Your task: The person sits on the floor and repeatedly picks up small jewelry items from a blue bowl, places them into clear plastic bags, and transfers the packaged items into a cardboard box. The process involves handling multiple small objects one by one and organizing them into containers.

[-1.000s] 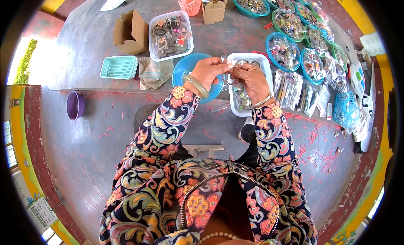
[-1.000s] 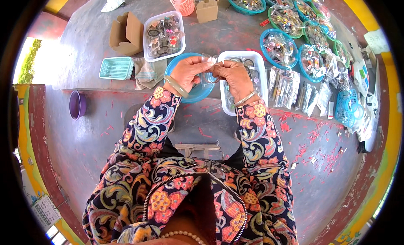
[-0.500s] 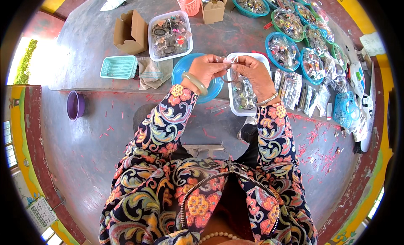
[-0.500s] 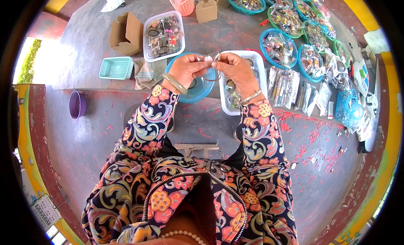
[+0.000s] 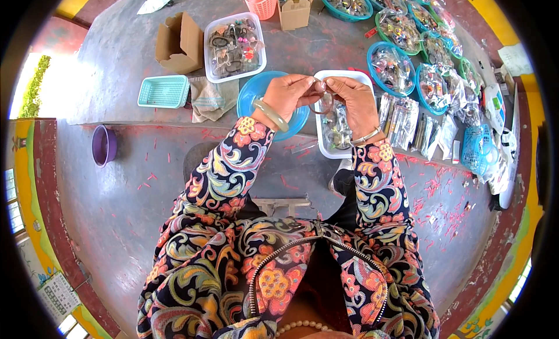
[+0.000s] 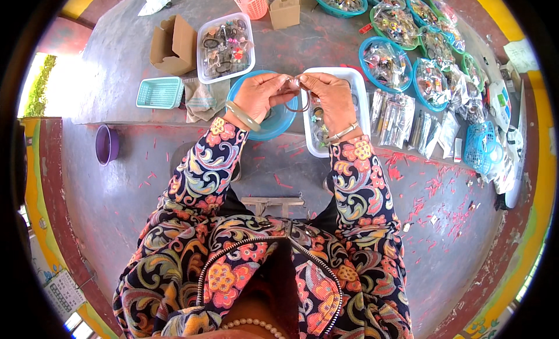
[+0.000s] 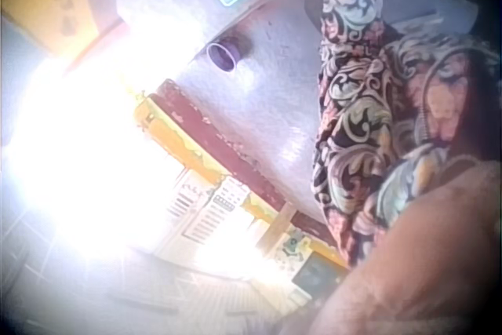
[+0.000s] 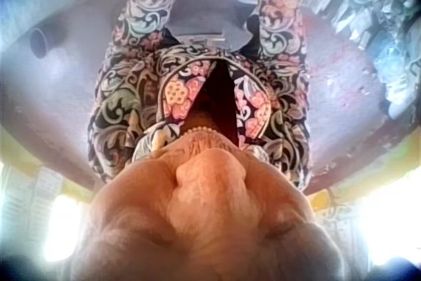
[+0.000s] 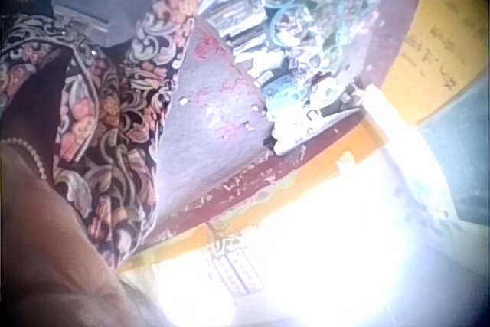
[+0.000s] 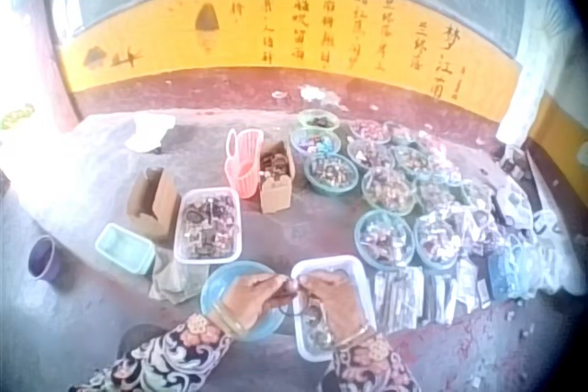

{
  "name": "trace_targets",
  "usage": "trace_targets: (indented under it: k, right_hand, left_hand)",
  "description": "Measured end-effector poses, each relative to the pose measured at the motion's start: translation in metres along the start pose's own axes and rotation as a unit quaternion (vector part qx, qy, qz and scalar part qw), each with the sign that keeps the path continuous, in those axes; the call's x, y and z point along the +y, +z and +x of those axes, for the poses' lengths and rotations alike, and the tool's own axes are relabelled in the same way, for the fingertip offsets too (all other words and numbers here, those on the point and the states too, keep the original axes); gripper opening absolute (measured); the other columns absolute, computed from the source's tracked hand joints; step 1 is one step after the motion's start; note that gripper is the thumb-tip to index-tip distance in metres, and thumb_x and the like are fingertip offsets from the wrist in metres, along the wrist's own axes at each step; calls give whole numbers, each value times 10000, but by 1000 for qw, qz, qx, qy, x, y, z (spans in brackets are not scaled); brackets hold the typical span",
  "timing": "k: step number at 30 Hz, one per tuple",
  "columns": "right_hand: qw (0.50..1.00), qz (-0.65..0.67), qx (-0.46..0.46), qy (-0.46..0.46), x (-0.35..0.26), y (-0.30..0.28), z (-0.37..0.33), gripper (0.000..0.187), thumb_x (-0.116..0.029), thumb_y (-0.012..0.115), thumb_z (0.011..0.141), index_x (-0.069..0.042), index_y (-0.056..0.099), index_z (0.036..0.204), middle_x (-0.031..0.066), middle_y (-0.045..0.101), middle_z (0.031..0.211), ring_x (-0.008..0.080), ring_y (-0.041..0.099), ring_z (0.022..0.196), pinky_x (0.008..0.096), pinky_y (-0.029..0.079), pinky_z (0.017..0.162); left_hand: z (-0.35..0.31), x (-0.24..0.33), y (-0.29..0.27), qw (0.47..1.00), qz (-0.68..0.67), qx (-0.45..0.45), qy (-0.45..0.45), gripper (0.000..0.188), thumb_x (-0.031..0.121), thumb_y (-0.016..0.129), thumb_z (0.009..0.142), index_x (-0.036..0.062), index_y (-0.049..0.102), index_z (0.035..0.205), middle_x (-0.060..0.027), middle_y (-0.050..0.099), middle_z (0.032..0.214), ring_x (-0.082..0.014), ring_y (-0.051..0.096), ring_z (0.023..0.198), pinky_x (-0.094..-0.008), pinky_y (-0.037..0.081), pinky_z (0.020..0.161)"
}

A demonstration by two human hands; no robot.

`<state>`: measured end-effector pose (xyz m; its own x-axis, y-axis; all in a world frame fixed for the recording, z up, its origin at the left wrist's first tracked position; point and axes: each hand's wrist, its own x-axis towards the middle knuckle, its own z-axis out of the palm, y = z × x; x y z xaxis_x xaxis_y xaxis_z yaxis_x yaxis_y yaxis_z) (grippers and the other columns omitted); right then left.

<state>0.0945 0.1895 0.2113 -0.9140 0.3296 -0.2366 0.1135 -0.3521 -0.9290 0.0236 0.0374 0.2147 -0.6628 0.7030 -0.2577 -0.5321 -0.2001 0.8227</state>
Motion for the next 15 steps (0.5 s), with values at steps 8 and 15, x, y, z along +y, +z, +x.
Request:
trace_targets:
  k: [8,15]
  right_hand:
    - [999,34,26,-15,2,4,-1,127,-102,621,776,12,629,830,7,595,695,56,510,570,173,396,507]
    - [999,45,26,-18,4,0,2,126,-107,612,785,6,624,838,19,608,716,70,542,644,185,411,580]
  left_hand:
    - [-4,1,6,999,6,49,-3,249,155,471,883,-60,521,998,-114,589,949,-168,587,871,-277,499,774]
    - [-5,8,6,997,26,47,-49,260,200,536,854,-17,549,996,-62,611,884,-98,581,798,-169,412,503]
